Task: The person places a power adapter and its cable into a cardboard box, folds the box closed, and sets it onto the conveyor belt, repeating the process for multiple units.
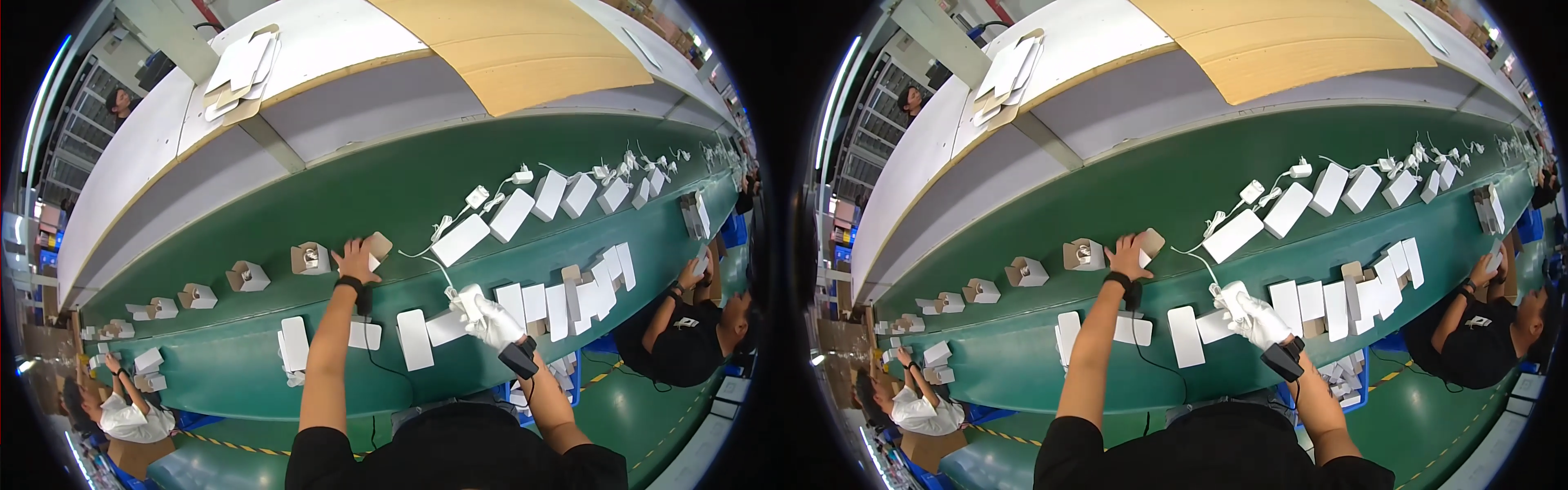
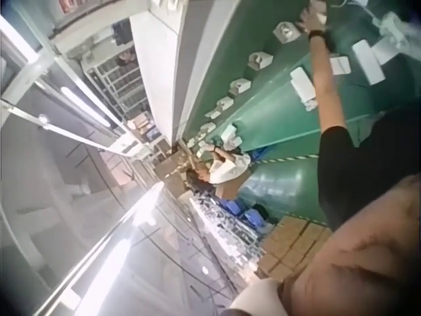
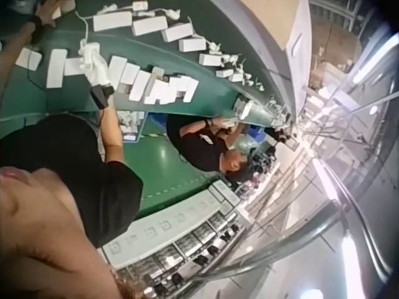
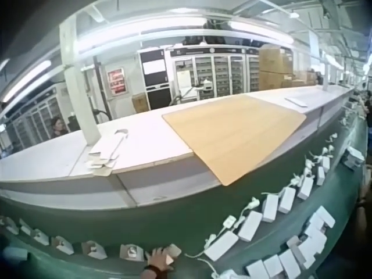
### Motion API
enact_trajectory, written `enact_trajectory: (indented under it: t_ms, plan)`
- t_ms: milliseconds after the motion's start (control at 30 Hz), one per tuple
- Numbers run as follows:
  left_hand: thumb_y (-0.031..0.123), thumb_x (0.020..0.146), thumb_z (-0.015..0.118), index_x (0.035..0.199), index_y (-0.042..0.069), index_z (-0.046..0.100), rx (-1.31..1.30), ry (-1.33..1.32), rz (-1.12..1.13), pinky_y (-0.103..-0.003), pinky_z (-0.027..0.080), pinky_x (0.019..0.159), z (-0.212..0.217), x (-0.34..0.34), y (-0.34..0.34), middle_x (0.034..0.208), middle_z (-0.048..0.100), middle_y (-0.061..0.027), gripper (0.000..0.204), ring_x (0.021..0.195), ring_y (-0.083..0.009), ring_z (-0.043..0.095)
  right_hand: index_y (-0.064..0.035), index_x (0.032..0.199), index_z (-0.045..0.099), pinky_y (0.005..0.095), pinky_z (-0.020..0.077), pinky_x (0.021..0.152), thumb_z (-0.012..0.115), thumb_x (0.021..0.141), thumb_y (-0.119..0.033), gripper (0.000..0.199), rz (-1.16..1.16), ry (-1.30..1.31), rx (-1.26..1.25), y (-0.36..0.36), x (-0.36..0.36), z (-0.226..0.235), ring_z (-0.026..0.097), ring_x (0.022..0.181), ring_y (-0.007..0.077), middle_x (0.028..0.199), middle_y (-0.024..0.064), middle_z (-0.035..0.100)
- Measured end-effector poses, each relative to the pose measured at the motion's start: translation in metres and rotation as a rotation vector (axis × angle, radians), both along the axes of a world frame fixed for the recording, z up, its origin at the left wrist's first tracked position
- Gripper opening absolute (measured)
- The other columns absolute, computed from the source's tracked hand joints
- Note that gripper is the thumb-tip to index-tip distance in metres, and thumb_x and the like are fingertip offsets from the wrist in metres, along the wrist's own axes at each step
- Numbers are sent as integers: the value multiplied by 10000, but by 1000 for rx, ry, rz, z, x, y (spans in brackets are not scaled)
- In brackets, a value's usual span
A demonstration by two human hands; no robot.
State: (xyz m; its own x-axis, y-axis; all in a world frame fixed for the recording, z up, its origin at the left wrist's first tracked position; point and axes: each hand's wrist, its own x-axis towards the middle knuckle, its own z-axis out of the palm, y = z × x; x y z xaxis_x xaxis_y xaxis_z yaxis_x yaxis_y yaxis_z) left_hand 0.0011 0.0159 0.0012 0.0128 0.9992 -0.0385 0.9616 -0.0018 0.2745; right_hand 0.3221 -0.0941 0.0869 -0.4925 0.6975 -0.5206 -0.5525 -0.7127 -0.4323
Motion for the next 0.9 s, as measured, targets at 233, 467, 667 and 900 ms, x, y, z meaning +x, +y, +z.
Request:
enact_trajectory:
  t_ms: [233,467,667,900]
  plan:
    - [204,521,850,1282,184,328,-110,-19,223,-550,460,841,-13,-24,-23,1234,420,-100,923,1168,-312,437,-14,1309,440,253,519,729,613,874,-186,499,242,-188,195,18,-11,-15,610,886,129,1148,68,596]
    - [208,530,846,1299,196,283,-168,-141,506,-537,457,865,-10,-51,-40,1190,460,-108,953,1115,-344,477,-5,1336,417,274,517,767,629,834,-111,555,340,-302,438,27,-25,2,615,883,150,1155,67,589]
    - [128,565,790,1239,213,397,-225,-36,399,-492,488,828,11,-35,-61,1122,507,-93,785,1086,-332,497,-18,1250,495,324,513,789,627,798,-99,478,345,-711,875,13,-31,13,624,901,227,1117,106,606]
    - [50,572,721,1101,181,540,42,71,-248,-428,517,769,101,22,-84,1083,541,-74,574,1027,-331,521,-77,1170,557,390,506,787,611,794,-165,390,728,-1125,1208,26,-33,61,609,908,334,1068,133,594]
